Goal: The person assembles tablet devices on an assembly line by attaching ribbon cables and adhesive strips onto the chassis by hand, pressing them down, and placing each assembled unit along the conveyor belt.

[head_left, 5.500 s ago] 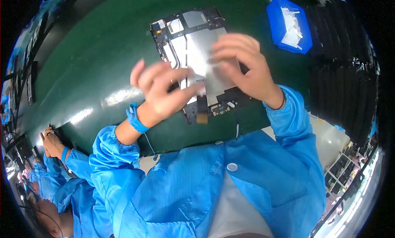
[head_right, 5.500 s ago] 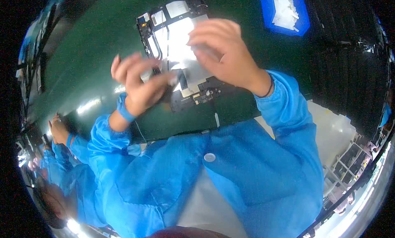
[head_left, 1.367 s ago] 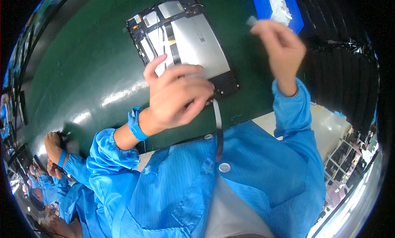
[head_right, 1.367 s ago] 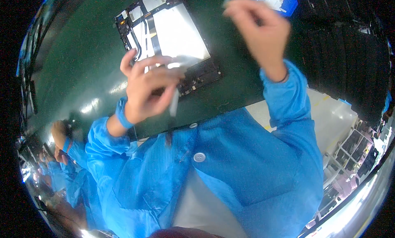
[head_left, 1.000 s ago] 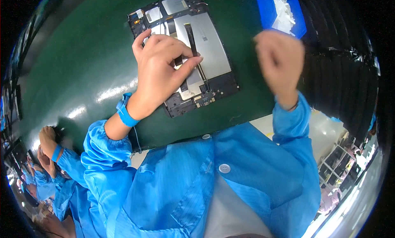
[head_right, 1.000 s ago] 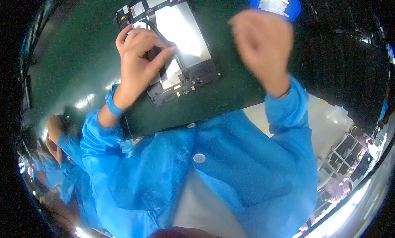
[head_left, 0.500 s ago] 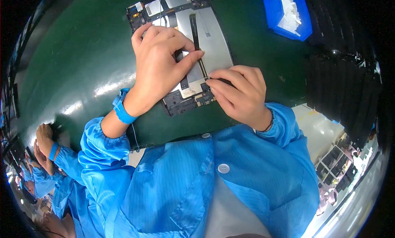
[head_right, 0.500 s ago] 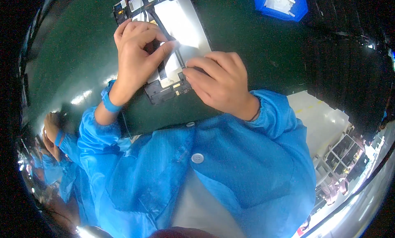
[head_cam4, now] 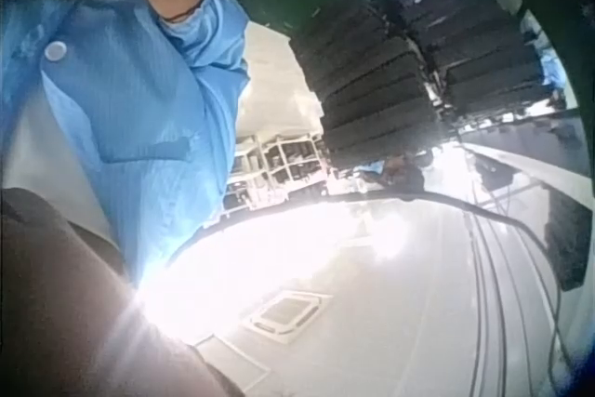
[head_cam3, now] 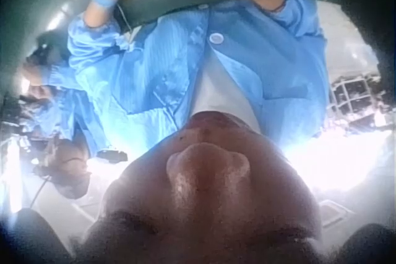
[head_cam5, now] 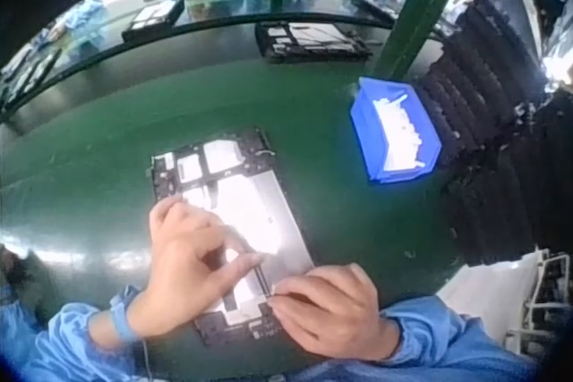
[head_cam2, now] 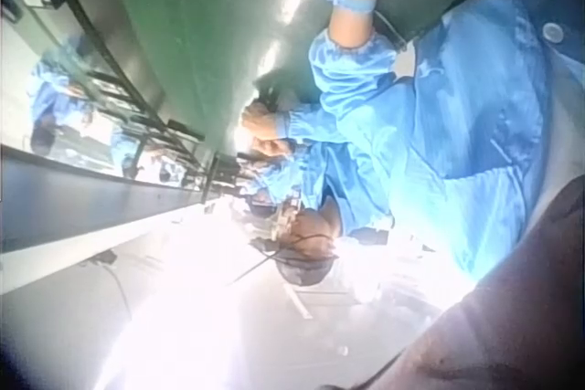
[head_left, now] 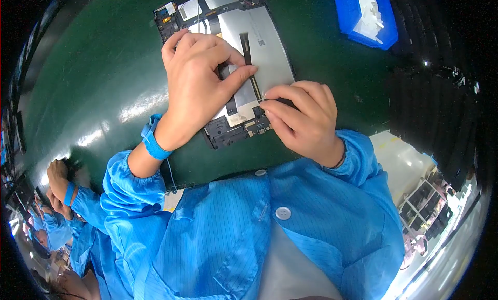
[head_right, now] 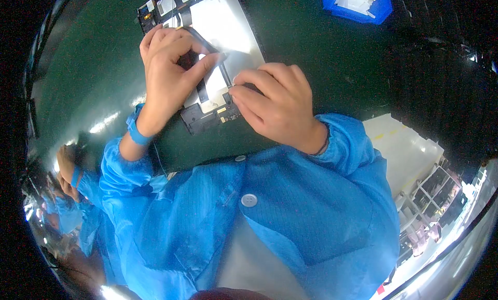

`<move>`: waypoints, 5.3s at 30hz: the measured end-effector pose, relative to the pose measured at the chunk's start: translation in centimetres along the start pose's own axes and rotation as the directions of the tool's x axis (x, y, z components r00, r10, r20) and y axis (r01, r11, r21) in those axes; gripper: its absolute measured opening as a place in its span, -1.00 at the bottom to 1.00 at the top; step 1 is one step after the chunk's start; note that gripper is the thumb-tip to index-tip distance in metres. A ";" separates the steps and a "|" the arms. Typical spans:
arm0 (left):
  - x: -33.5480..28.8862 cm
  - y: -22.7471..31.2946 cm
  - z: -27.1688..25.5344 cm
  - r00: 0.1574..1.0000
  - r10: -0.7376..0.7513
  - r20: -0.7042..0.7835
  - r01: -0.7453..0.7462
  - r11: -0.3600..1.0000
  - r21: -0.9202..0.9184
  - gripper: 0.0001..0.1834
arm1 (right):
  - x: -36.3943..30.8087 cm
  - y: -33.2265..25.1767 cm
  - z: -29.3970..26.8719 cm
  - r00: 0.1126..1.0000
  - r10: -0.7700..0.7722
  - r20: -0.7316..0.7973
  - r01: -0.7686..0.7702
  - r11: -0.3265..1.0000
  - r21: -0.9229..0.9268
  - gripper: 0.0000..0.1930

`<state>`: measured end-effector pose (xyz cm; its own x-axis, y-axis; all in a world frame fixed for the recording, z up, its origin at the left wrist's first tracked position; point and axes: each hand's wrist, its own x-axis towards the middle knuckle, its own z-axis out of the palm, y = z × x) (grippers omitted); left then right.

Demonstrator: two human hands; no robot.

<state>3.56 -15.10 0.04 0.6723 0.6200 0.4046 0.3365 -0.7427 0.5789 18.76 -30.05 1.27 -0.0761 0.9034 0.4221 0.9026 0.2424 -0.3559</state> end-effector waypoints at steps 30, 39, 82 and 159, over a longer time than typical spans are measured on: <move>-0.2 0.1 0.2 0.999 -0.002 0.032 -0.001 0.995 0.098 -0.77 | 0.5 0.2 -0.8 0.979 -0.069 0.190 0.066 0.998 0.022 -0.79; -2.0 -0.9 0.0 0.933 -0.210 -0.293 0.171 0.974 -0.151 -0.38 | 3.9 0.4 -0.9 0.955 -0.008 0.298 0.022 0.999 -0.042 -0.47; 26.6 -19.5 0.0 0.692 -0.717 0.085 0.680 0.687 0.256 -0.12 | 4.1 1.0 -0.1 0.996 -0.027 0.088 -0.024 0.845 0.533 -0.45; 0.2 -1.1 -0.3 0.993 -0.011 -0.116 -0.012 0.980 -0.199 -0.83 | 4.3 12.8 -8.0 0.824 0.272 -0.497 -0.432 0.870 -0.239 -0.85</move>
<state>3.14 -14.09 -0.34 0.5871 0.6536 0.4776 0.1904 -0.6849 0.7033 33.42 -25.86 5.23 0.3936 0.6345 0.6652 0.9192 -0.2635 -0.2926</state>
